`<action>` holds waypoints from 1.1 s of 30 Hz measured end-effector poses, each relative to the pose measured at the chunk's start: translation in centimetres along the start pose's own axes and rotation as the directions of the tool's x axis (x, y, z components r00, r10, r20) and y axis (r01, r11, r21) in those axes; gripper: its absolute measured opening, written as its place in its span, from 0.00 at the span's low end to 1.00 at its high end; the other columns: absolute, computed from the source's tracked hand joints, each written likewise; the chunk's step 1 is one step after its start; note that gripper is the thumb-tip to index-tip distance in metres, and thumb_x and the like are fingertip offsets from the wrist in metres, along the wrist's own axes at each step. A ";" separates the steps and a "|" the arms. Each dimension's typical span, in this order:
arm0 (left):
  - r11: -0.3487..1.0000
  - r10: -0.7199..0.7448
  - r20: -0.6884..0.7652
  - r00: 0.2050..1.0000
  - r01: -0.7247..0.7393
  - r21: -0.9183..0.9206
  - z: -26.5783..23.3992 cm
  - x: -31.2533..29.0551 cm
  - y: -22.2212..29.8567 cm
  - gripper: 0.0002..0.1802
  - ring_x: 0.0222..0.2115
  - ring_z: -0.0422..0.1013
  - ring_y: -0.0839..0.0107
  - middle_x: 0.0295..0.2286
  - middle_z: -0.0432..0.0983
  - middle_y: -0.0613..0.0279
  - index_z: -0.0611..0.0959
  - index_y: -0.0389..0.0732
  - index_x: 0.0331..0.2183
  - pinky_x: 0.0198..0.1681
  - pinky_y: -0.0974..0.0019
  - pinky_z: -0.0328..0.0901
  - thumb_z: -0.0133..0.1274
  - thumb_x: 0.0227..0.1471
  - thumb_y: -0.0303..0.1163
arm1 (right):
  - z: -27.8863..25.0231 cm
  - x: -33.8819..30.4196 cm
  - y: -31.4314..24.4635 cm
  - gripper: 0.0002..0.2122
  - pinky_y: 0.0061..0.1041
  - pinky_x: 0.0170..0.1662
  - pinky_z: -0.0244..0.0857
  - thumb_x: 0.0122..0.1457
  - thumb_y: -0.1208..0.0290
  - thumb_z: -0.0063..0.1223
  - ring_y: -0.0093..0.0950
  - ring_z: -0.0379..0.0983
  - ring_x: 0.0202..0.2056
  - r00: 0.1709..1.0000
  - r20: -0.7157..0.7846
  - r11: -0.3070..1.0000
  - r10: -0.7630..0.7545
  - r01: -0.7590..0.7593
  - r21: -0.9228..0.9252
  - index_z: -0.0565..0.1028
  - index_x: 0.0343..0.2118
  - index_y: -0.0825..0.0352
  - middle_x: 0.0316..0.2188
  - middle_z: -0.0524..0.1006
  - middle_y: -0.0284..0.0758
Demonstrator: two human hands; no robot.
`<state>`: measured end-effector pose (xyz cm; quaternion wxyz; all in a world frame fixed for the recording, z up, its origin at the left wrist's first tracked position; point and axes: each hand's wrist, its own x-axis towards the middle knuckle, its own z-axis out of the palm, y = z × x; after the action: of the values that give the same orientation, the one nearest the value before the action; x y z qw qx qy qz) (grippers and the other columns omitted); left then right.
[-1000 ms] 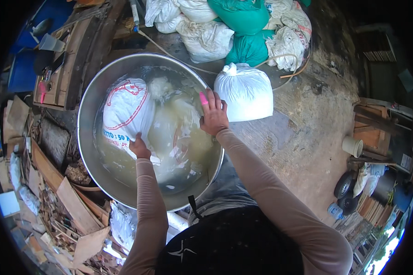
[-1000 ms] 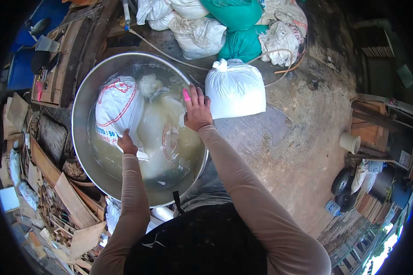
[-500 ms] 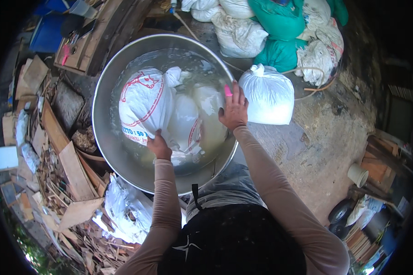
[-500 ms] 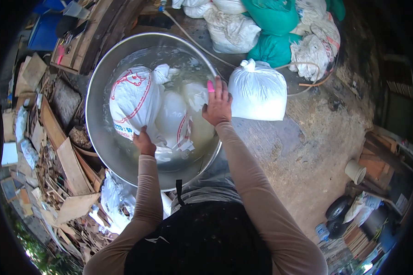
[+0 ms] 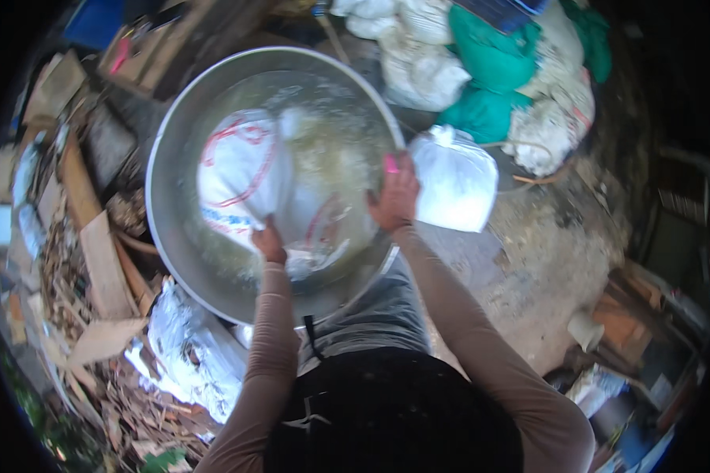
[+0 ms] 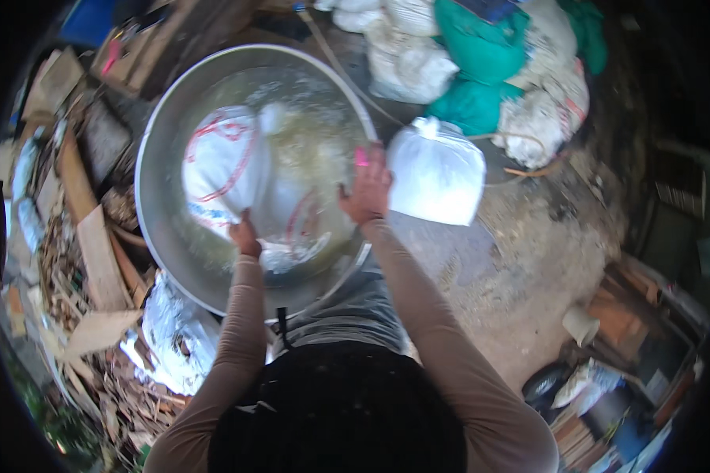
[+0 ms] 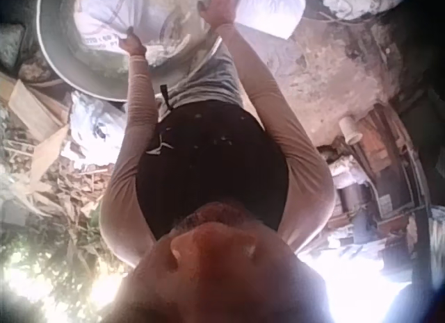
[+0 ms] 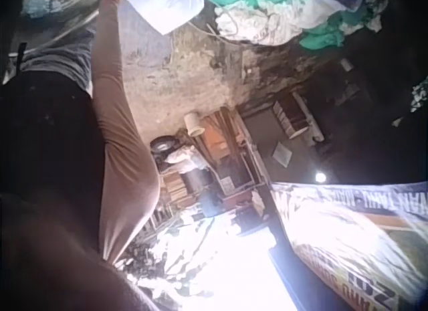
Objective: The person repeatedly dunks large white bags into a metal vat filled with yellowish liquid and lifts them out to place onto a pile on the ground by hand.
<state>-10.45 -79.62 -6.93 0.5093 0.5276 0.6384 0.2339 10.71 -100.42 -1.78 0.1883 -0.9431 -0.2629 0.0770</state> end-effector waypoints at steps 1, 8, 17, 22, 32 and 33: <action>0.996 -0.056 0.005 0.998 0.056 -0.065 0.3 -0.5 1.1 0.22 0.34 0.74 0.61 0.38 0.78 0.51 0.77 0.26 0.45 0.39 0.58 0.69 0.58 0.50 0.29 | 0.5 -0.2 0.3 0.44 0.50 0.62 0.46 0.44 0.54 0.59 0.49 0.43 0.65 0.999 0.039 0.999 0.037 -0.036 -0.026 0.53 0.65 0.61 0.67 0.44 0.46; 0.973 -0.143 0.094 0.985 0.158 -0.170 0.3 2.0 1.9 0.34 0.45 0.71 0.56 0.49 0.70 0.48 0.65 0.31 0.57 0.46 0.53 0.68 0.56 0.49 0.29 | -1.4 -0.1 0.6 0.42 0.51 0.61 0.45 0.43 0.59 0.60 0.47 0.45 0.65 0.998 -0.053 0.992 0.034 -0.027 0.126 0.54 0.63 0.62 0.67 0.45 0.46; 0.994 -0.063 0.002 0.998 0.063 -0.092 0.0 5.1 -3.1 0.36 0.41 0.72 0.59 0.44 0.75 0.51 0.71 0.29 0.52 0.45 0.57 0.67 0.63 0.44 0.36 | 0.8 -0.1 -7.1 0.28 0.46 0.56 0.54 0.45 0.71 0.55 0.45 0.59 0.56 0.923 -0.146 0.902 -0.356 0.380 0.206 0.65 0.52 0.67 0.53 0.66 0.45; 0.972 0.075 -0.025 0.997 -0.079 -0.223 1.1 3.7 -3.7 0.30 0.40 0.74 0.57 0.39 0.79 0.45 0.75 0.24 0.46 0.47 0.59 0.65 0.60 0.46 0.35 | 5.7 2.0 -21.0 0.18 0.42 0.48 0.63 0.47 0.72 0.53 0.47 0.69 0.44 0.888 0.011 0.821 -0.459 0.420 0.387 0.69 0.43 0.69 0.40 0.73 0.47; 0.965 0.192 0.338 0.921 -0.114 -0.237 -1.5 -4.8 1.7 0.28 0.49 0.63 0.63 0.50 0.68 0.52 0.66 0.37 0.57 0.56 0.67 0.56 0.46 0.62 0.44 | 16.7 2.7 -33.8 0.39 0.46 0.51 0.58 0.50 0.57 0.56 0.43 0.61 0.50 0.983 0.152 0.986 0.103 -0.081 -0.144 0.52 0.61 0.72 0.51 0.62 0.45; 0.970 0.179 0.316 0.932 -0.220 0.100 -1.4 -5.0 4.3 0.29 0.51 0.60 0.64 0.52 0.65 0.51 0.64 0.37 0.58 0.58 0.67 0.53 0.46 0.63 0.45 | 17.3 3.2 -32.3 0.41 0.42 0.51 0.56 0.51 0.57 0.55 0.41 0.60 0.49 0.995 0.091 0.982 0.037 -0.020 -0.188 0.48 0.63 0.71 0.50 0.62 0.42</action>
<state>-10.27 -82.39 -0.81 0.5386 0.6525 0.5094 0.1569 -5.84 -67.75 -5.06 0.0851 -0.9556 -0.2640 0.0991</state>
